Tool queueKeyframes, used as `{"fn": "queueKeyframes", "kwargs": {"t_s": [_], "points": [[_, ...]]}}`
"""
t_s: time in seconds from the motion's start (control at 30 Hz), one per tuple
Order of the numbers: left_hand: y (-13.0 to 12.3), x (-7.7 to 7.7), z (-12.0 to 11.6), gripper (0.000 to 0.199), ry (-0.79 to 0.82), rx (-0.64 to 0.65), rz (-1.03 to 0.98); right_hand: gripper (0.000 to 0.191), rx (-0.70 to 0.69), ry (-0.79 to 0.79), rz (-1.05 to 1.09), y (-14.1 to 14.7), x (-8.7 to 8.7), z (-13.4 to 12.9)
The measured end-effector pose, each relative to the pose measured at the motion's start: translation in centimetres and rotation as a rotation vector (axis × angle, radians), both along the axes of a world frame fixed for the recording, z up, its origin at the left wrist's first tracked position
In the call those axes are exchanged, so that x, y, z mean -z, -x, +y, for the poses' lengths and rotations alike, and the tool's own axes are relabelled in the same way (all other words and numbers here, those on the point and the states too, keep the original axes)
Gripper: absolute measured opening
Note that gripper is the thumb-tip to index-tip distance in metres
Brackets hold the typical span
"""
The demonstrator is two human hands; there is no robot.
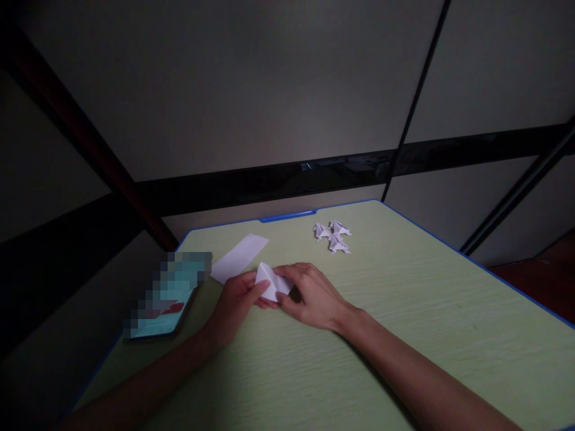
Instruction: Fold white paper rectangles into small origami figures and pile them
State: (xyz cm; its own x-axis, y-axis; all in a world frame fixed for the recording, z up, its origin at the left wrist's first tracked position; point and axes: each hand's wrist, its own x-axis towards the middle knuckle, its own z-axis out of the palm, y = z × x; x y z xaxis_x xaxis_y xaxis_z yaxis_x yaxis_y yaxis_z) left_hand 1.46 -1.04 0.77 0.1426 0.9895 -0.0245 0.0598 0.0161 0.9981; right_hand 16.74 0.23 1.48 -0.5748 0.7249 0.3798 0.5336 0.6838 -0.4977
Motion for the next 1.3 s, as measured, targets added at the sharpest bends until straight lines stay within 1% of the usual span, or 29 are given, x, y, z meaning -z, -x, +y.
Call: {"fn": "queueKeyframes", "kwargs": {"t_s": [0.23,0.4,0.53,0.67,0.8,1.07,1.2,1.3], "points": [[-0.07,0.35,-0.12,0.01,-0.033,0.039,-0.024,0.026,-0.078,-0.01,-0.039,0.07,-0.16,-0.12],[-0.12,0.31,-0.27,0.011,-0.053,0.05,-0.06,0.027,-0.097,-0.008,-0.059,0.02,-0.32,-0.2],[-0.04,0.28,-0.27,0.012,-0.05,0.052,-0.043,0.028,-0.103,0.01,-0.038,-0.02,-0.38,-0.25],[0.05,0.34,-0.33,0.011,-0.062,0.083,-0.036,0.025,-0.091,-0.029,-0.056,0.03,-0.38,-0.29],[0.03,0.37,-0.39,0.011,-0.066,0.099,-0.031,0.028,-0.09,-0.085,-0.076,0.15,-0.45,-0.35],[-0.11,0.01,-0.56,0.012,-0.053,0.115,-0.011,0.031,-0.09,-0.099,-0.082,0.02,-0.08,-0.19],[-0.1,-0.01,-0.61,0.012,-0.045,0.114,-0.02,0.034,-0.047,-0.111,-0.07,-0.19,0.28,0.14],[-0.07,0.07,-0.57,0.014,-0.04,0.096,-0.028,0.026,0.021,-0.084,0.02,-0.37,0.42,0.34]]}}
